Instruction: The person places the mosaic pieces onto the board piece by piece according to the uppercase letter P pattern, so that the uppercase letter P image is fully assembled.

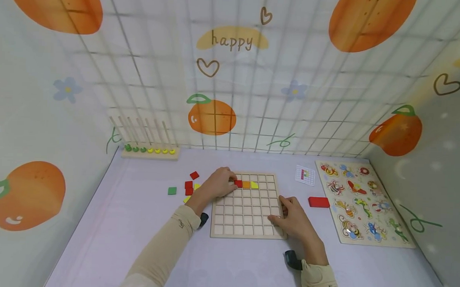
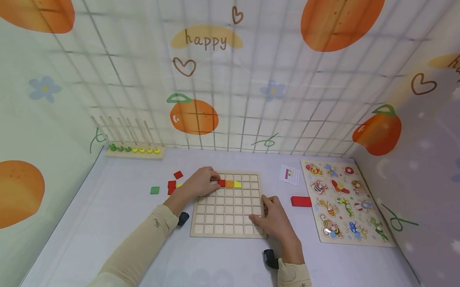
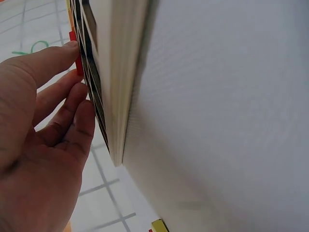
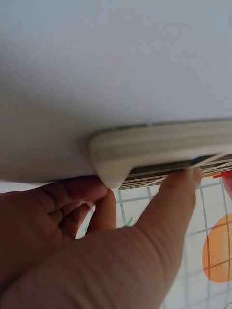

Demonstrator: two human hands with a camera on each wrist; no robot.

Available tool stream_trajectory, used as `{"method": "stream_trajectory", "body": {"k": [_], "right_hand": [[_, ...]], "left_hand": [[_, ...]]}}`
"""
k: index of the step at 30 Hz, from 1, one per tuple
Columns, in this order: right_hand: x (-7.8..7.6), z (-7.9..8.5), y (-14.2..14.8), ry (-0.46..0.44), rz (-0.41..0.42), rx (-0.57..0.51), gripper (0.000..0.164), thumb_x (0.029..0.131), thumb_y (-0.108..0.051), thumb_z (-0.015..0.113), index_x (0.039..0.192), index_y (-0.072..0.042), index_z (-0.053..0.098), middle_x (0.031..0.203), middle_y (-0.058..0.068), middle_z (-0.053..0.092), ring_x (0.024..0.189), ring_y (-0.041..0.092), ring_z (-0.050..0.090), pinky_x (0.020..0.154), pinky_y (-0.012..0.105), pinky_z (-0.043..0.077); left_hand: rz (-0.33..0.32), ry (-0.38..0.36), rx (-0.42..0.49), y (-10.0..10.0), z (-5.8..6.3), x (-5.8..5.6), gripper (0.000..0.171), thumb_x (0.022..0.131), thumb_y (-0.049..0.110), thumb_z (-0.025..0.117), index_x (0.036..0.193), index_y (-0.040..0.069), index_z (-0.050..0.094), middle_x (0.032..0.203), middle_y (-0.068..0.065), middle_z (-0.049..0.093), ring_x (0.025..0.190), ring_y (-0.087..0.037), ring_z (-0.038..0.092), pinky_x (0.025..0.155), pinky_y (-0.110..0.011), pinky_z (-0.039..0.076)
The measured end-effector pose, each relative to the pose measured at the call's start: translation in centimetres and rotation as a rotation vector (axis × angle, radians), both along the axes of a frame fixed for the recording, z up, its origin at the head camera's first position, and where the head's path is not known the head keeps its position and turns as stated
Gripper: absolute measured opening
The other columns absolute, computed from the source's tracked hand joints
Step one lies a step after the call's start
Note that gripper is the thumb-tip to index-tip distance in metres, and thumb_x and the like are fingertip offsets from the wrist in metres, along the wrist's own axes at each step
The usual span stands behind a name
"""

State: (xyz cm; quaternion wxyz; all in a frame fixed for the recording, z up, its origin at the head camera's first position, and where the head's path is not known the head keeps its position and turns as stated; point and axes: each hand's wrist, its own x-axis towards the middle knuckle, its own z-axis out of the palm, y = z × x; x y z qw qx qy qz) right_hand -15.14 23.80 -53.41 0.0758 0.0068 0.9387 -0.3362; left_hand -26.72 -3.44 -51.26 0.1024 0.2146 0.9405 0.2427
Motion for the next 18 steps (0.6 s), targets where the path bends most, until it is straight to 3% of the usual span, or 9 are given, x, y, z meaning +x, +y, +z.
{"method": "stream_trajectory", "body": {"k": [18], "right_hand": [[0.13,0.25,0.02,-0.009,0.008,0.002,0.090,0.083,-0.036,0.084,0.153,0.001,0.041,0.123,0.014,0.052,0.105,0.023,0.052,0.086,0.036,0.048]], "left_hand": [[0.000,-0.007,-0.030,-0.09,0.37,0.47,0.032,0.097,0.027,0.071,0.122,0.008,0.073,0.117,-0.008,0.066,0.111,-0.022,0.059,0.102,-0.038,0.053]]}}
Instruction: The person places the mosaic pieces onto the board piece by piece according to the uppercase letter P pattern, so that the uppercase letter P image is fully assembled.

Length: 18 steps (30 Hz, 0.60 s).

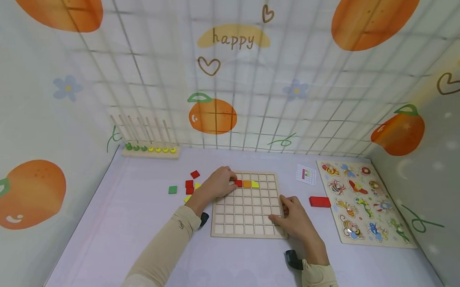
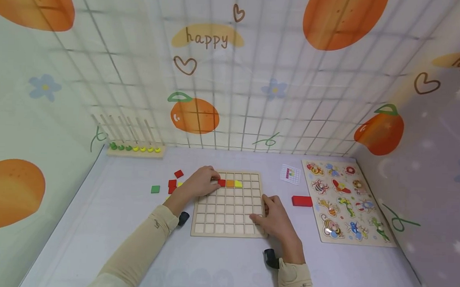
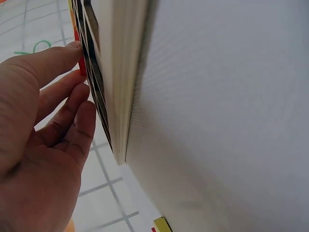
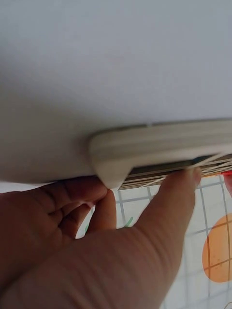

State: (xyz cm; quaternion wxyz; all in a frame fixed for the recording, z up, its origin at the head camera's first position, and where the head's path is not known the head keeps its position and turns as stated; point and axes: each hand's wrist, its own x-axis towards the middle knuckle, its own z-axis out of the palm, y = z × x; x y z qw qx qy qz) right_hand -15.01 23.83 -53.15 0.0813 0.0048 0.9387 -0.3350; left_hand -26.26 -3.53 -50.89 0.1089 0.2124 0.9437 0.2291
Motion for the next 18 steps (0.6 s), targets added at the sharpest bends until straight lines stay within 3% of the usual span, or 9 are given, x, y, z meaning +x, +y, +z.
{"method": "stream_trajectory", "body": {"k": [18], "right_hand": [[-0.07,-0.10,-0.12,-0.013,-0.016,-0.012,0.090,0.083,-0.035,0.084,0.154,0.000,0.041,0.123,0.013,0.052,0.106,0.023,0.051,0.086,0.036,0.048]], "left_hand": [[-0.001,-0.008,0.041,-0.11,-0.10,0.00,0.032,0.097,0.026,0.071,0.123,0.007,0.073,0.115,-0.008,0.067,0.108,-0.023,0.059,0.100,-0.039,0.052]]}}
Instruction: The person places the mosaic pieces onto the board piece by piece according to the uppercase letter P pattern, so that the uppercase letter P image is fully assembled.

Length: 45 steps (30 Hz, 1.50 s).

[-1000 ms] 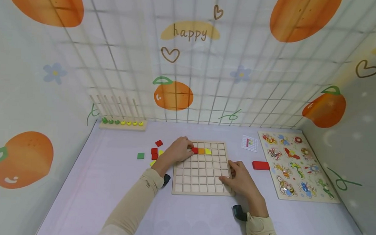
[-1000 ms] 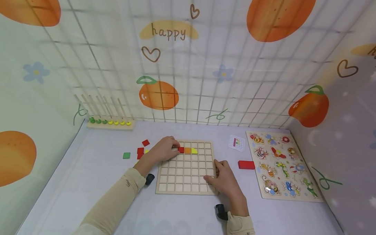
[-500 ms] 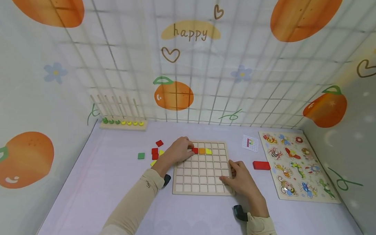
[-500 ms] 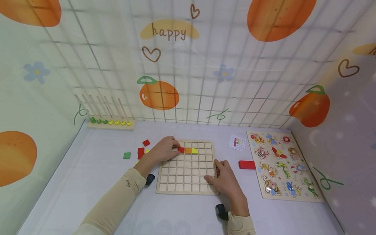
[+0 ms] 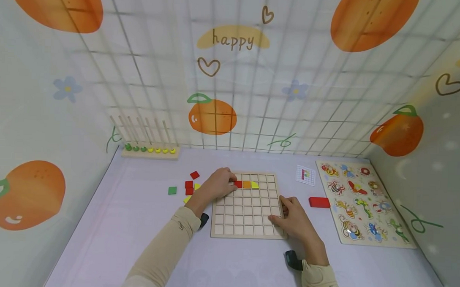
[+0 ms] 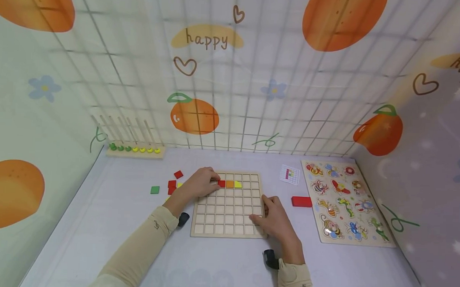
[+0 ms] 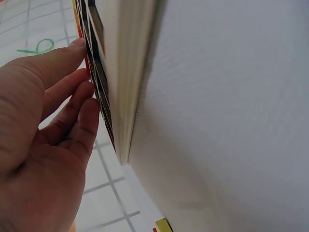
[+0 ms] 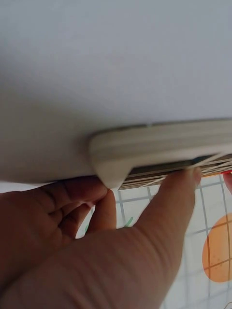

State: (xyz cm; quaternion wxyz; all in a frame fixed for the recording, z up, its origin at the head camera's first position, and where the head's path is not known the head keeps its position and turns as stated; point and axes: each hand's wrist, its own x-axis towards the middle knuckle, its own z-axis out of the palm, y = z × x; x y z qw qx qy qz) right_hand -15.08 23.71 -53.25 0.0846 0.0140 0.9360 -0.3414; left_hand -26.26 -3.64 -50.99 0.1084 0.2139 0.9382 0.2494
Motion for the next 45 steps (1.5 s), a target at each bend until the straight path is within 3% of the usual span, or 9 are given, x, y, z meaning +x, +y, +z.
{"method": "stream_trajectory", "body": {"k": [22,30,38,45], "right_hand": [[-0.1,-0.4,0.1,0.007,0.001,0.014,0.090,0.083,-0.036,0.085,0.153,0.000,0.042,0.123,0.013,0.053,0.105,0.023,0.053,0.087,0.036,0.049],[-0.2,-0.4,0.1,0.001,-0.001,0.020,0.091,0.083,-0.036,0.085,0.154,0.000,0.042,0.123,0.013,0.052,0.106,0.023,0.052,0.087,0.036,0.048],[0.0,-0.4,0.2,0.013,0.009,0.024,0.091,0.083,-0.038,0.084,0.154,0.000,0.042,0.123,0.013,0.052,0.106,0.023,0.053,0.088,0.036,0.049],[0.0,-0.4,0.1,0.009,0.009,0.011,0.092,0.083,-0.039,0.084,0.154,0.001,0.041,0.122,0.013,0.052,0.106,0.023,0.052,0.086,0.034,0.046]], "left_hand": [[0.016,-0.021,0.078,-0.6,-0.5,0.3,0.033,0.096,0.025,0.072,0.124,0.008,0.073,0.114,-0.007,0.067,0.104,-0.022,0.058,0.097,-0.039,0.054],[0.037,0.004,0.102,-1.3,-0.6,0.6,0.032,0.096,0.026,0.070,0.124,0.011,0.074,0.113,-0.005,0.067,0.105,-0.021,0.058,0.098,-0.039,0.053],[0.082,0.006,0.134,-3.5,0.0,1.5,0.032,0.095,0.025,0.073,0.124,0.011,0.074,0.114,-0.004,0.067,0.106,-0.021,0.059,0.096,-0.040,0.054],[0.130,0.047,0.148,-6.9,0.0,2.4,0.029,0.094,0.024,0.073,0.120,0.011,0.076,0.110,-0.001,0.068,0.097,-0.018,0.061,0.086,-0.036,0.054]]}}
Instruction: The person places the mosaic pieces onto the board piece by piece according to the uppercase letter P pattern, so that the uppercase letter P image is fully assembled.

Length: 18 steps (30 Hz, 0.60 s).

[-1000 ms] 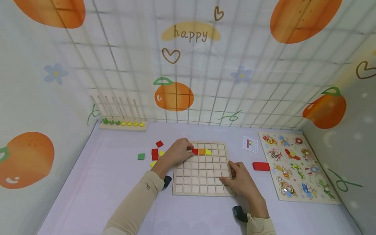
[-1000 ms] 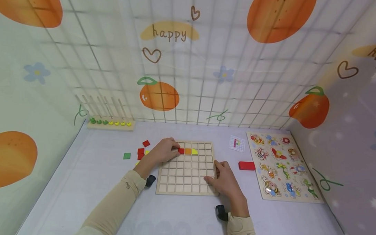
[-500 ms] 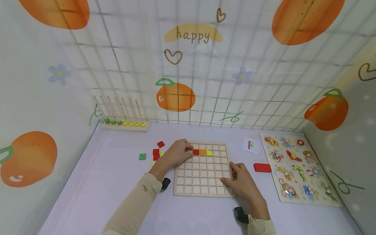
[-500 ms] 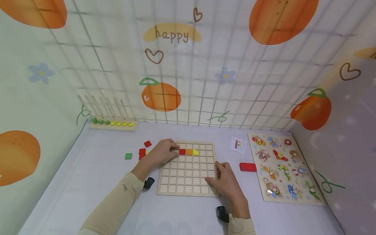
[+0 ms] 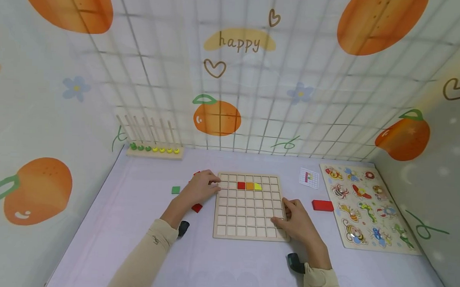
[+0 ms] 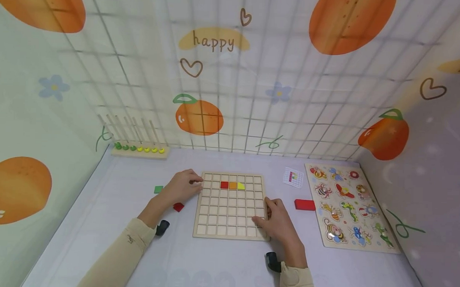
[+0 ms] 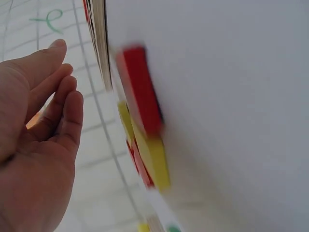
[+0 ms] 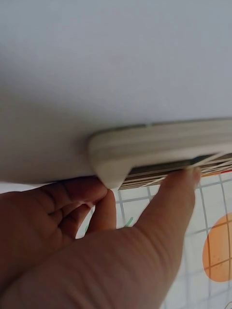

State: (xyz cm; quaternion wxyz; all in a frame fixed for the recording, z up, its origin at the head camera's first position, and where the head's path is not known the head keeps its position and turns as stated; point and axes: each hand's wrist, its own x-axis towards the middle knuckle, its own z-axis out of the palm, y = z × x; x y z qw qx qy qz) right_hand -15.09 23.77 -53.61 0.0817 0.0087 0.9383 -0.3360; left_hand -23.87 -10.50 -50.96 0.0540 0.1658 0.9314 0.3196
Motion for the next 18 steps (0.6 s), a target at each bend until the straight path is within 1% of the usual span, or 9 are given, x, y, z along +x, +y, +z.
{"method": "stream_trajectory", "body": {"k": [2,6,9,12,15,18], "right_hand": [[0.0,0.1,0.1,0.000,0.000,-0.001,0.091,0.083,-0.039,0.084,0.154,0.000,0.041,0.123,0.013,0.052,0.106,0.023,0.052,0.086,0.034,0.046],[-0.1,0.2,0.1,-0.003,0.007,0.013,0.091,0.084,-0.039,0.083,0.155,-0.001,0.040,0.124,0.013,0.051,0.106,0.023,0.051,0.087,0.035,0.046],[-0.1,0.4,0.1,-0.008,0.004,0.014,0.091,0.084,-0.039,0.083,0.155,-0.001,0.040,0.124,0.013,0.051,0.106,0.023,0.051,0.087,0.035,0.047],[-0.1,0.5,0.1,-0.006,0.006,0.012,0.091,0.084,-0.039,0.083,0.154,0.000,0.041,0.124,0.014,0.051,0.106,0.023,0.051,0.087,0.036,0.047],[-0.1,0.5,0.1,-0.009,0.002,0.008,0.091,0.084,-0.039,0.083,0.154,0.001,0.041,0.123,0.014,0.052,0.105,0.023,0.051,0.086,0.036,0.047],[-0.1,0.2,0.0,-0.013,-0.001,0.012,0.092,0.083,-0.040,0.084,0.154,0.001,0.041,0.122,0.014,0.052,0.105,0.023,0.051,0.085,0.034,0.047]], "left_hand": [[0.015,0.013,-0.003,-1.1,0.1,0.4,0.029,0.094,0.023,0.075,0.120,0.010,0.076,0.110,-0.003,0.068,0.096,-0.018,0.061,0.085,-0.036,0.054],[0.068,0.020,-0.013,-3.8,0.3,1.3,0.033,0.091,0.021,0.078,0.121,0.009,0.075,0.112,-0.006,0.068,0.100,-0.022,0.060,0.086,-0.037,0.057],[0.120,-0.005,-0.019,-5.7,0.5,1.9,0.033,0.092,0.023,0.078,0.122,0.011,0.075,0.115,-0.006,0.067,0.104,-0.023,0.060,0.088,-0.038,0.058],[0.144,-0.023,-0.008,-7.4,0.4,2.1,0.033,0.093,0.024,0.076,0.123,0.013,0.074,0.117,-0.005,0.067,0.104,-0.024,0.060,0.089,-0.041,0.058],[0.133,-0.027,-0.013,-8.6,0.1,2.3,0.033,0.094,0.024,0.074,0.125,0.013,0.073,0.115,-0.003,0.067,0.100,-0.022,0.059,0.088,-0.039,0.057],[0.119,-0.043,-0.030,-9.1,-0.2,2.5,0.033,0.094,0.025,0.074,0.125,0.013,0.073,0.113,-0.002,0.066,0.098,-0.021,0.058,0.087,-0.038,0.055]]}}
